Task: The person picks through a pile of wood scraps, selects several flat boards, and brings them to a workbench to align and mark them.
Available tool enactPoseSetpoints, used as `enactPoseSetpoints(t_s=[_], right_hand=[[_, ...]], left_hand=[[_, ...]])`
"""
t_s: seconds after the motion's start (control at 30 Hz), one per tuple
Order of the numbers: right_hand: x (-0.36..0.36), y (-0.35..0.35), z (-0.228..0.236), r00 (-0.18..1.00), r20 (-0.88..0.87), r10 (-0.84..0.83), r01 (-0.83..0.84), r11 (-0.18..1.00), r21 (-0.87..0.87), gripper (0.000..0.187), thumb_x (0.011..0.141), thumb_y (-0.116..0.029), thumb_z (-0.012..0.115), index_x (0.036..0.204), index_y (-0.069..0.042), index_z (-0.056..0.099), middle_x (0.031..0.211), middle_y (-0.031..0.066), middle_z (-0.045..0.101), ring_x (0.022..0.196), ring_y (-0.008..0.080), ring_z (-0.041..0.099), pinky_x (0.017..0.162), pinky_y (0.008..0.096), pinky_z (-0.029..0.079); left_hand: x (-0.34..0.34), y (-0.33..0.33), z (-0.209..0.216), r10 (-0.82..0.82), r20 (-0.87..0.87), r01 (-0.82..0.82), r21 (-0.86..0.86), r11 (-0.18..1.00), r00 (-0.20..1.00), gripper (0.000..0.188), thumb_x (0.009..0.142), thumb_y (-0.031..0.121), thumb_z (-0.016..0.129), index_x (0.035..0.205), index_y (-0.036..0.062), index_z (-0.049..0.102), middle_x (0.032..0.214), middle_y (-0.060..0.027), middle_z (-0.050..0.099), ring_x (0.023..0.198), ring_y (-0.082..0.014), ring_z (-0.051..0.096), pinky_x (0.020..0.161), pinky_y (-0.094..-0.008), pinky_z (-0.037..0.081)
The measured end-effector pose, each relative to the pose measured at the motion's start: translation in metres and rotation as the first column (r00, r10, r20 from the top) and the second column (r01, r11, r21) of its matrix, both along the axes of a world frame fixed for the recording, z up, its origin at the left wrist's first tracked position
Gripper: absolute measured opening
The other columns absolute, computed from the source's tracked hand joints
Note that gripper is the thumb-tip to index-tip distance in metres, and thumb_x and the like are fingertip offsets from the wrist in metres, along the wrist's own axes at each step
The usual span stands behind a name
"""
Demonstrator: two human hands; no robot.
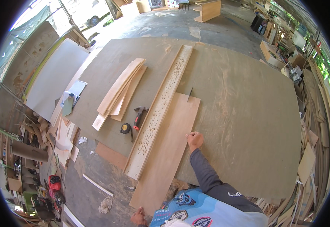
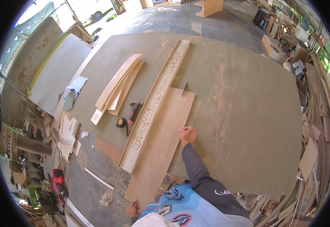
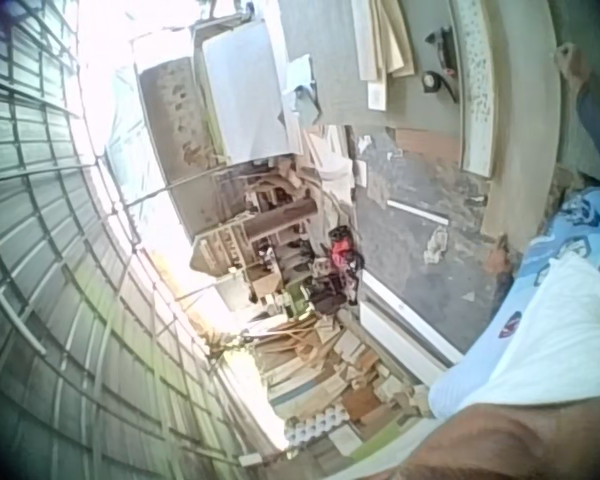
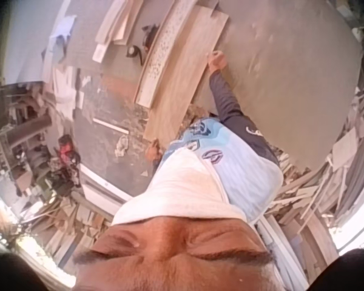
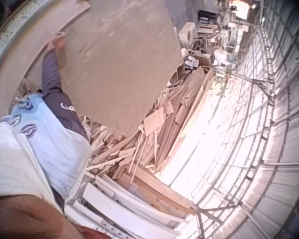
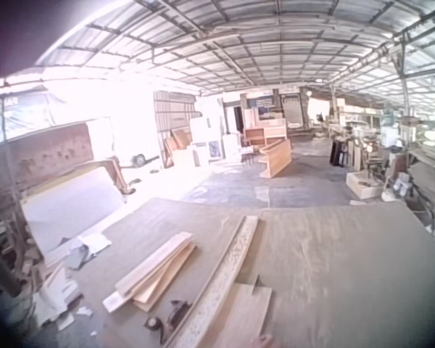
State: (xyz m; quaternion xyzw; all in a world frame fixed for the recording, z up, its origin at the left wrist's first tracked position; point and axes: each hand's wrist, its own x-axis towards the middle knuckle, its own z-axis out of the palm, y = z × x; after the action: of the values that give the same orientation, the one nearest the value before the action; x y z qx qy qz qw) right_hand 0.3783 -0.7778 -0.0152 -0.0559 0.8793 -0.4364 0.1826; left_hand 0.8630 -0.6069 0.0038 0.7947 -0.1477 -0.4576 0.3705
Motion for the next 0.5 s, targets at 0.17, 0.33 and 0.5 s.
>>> enactPoseSetpoints(t_s=[0.17,0.33,0.5], right_hand=[[-0.032,-0.018,-0.012,0.996,-0.091,0.012,-0.012,1.000,-0.004,0.017,0.067,-0.012,0.081,0.070,-0.001,0.067,0.064,0.0119,0.066,0.059,0.0234,0.065,0.059,0.0351,0.051],[-0.068,-0.042,-0.006,0.997,-0.051,0.065,-0.060,0.993,0.105,0.021,0.066,-0.021,0.083,0.076,-0.006,0.072,0.076,0.0135,0.071,0.071,0.0290,0.070,0.067,0.0385,0.054],[-0.091,-0.057,-0.021,0.988,-0.130,0.081,-0.063,0.989,0.135,0.024,0.066,-0.025,0.084,0.077,-0.008,0.072,0.078,0.0132,0.071,0.074,0.0317,0.070,0.068,0.0404,0.054]], left_hand=[[-0.033,-0.016,-0.009,-0.026,-0.003,0.026,-0.094,0.995,1.000,0.020,0.075,0.003,0.078,0.072,-0.0039,0.061,0.064,-0.0103,0.063,0.045,-0.0158,0.054,0.042,-0.0270,0.042],[-0.062,-0.039,-0.008,-0.106,0.008,0.107,-0.090,0.990,0.994,0.019,0.074,0.002,0.079,0.074,-0.0050,0.061,0.065,-0.0113,0.063,0.046,-0.0156,0.054,0.042,-0.0272,0.041],[-0.092,-0.053,-0.003,-0.092,0.051,0.099,-0.149,0.984,0.994,0.025,0.069,0.002,0.081,0.066,-0.0041,0.058,0.060,-0.0108,0.060,0.044,-0.0163,0.054,0.041,-0.0283,0.042]])
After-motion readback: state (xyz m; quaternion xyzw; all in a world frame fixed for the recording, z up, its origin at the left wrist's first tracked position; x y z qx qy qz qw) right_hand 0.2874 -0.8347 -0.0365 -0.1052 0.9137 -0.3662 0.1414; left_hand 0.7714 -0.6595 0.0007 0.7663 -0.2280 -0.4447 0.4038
